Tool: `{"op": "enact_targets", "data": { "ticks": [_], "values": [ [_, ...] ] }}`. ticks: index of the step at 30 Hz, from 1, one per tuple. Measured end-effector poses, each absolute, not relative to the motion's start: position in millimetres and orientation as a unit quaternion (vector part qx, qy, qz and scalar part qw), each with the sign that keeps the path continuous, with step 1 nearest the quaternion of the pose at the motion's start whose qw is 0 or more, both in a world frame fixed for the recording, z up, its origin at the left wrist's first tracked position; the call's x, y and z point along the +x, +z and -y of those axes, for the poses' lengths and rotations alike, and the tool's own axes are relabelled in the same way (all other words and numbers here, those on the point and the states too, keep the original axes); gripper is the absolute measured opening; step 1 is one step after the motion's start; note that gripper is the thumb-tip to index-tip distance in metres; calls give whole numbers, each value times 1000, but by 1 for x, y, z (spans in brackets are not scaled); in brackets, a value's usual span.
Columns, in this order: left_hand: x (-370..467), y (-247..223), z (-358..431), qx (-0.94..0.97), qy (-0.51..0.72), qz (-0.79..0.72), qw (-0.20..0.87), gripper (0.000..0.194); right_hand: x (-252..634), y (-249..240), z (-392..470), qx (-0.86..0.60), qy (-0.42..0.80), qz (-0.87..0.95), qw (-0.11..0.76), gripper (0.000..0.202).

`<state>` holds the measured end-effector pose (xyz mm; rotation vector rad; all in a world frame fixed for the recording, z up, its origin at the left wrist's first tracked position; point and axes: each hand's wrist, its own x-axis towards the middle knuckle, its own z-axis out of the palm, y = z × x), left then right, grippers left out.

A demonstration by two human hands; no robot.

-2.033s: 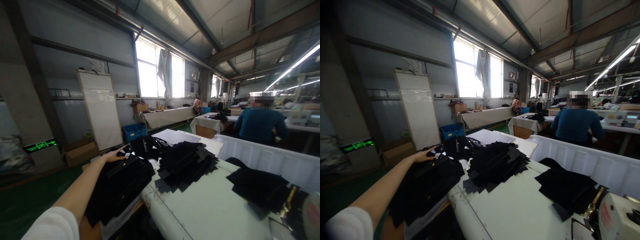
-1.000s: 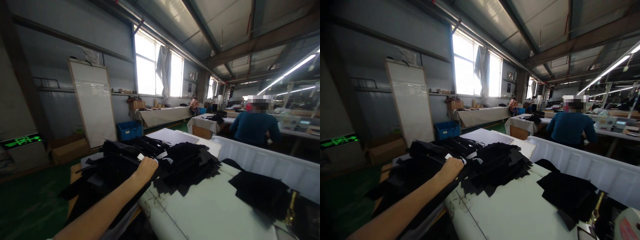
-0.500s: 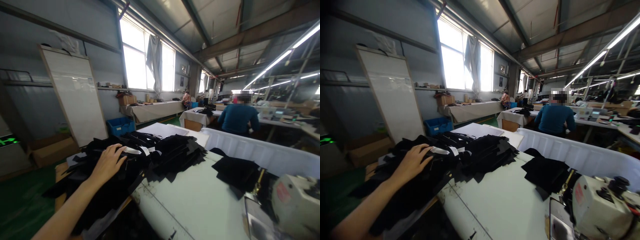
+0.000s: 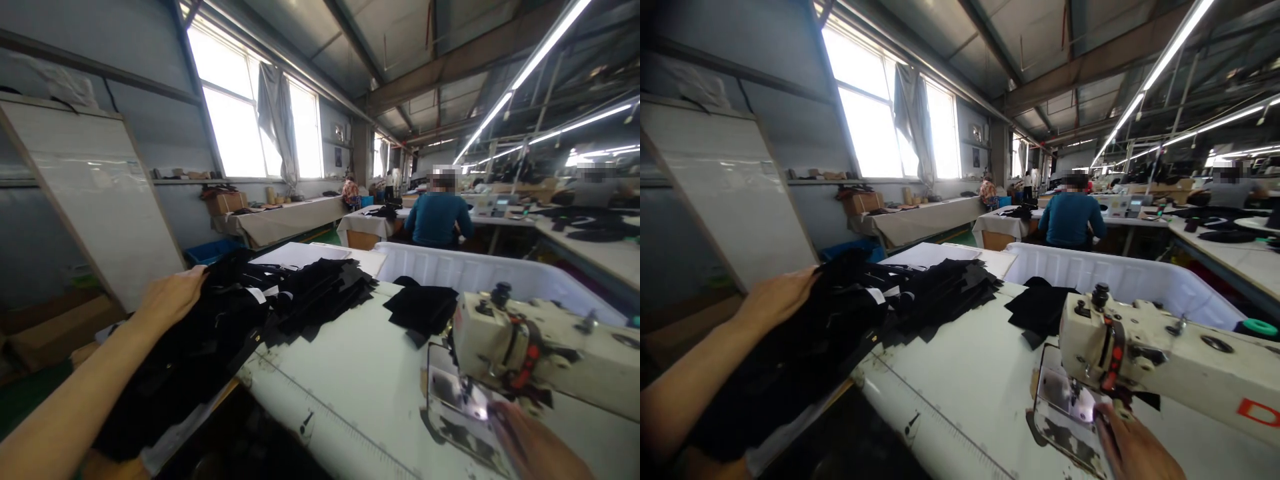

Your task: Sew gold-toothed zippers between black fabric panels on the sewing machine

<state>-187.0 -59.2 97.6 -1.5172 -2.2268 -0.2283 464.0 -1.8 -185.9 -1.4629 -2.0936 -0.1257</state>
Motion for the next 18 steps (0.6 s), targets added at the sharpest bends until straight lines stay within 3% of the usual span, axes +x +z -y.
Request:
{"op": "enact_targets", "data": {
  "ticks": [3, 10, 14, 18],
  "values": [
    [-113, 76, 52, -592, -80, 777, 198, 44, 457, -182, -1, -543, -56, 789, 284, 37],
    [75, -80, 32, -847, -70, 525, -41, 56, 443, -113, 47, -535, -2, 817, 213, 30],
    [96, -121, 19, -850, -135, 498, -102, 53, 434, -87, 91, -575, 26, 801, 166, 19],
    [95, -142, 26, -857, -171, 475, -102, 59, 400, -89, 118, -602, 127, 758, 217, 18]
  ]
}}
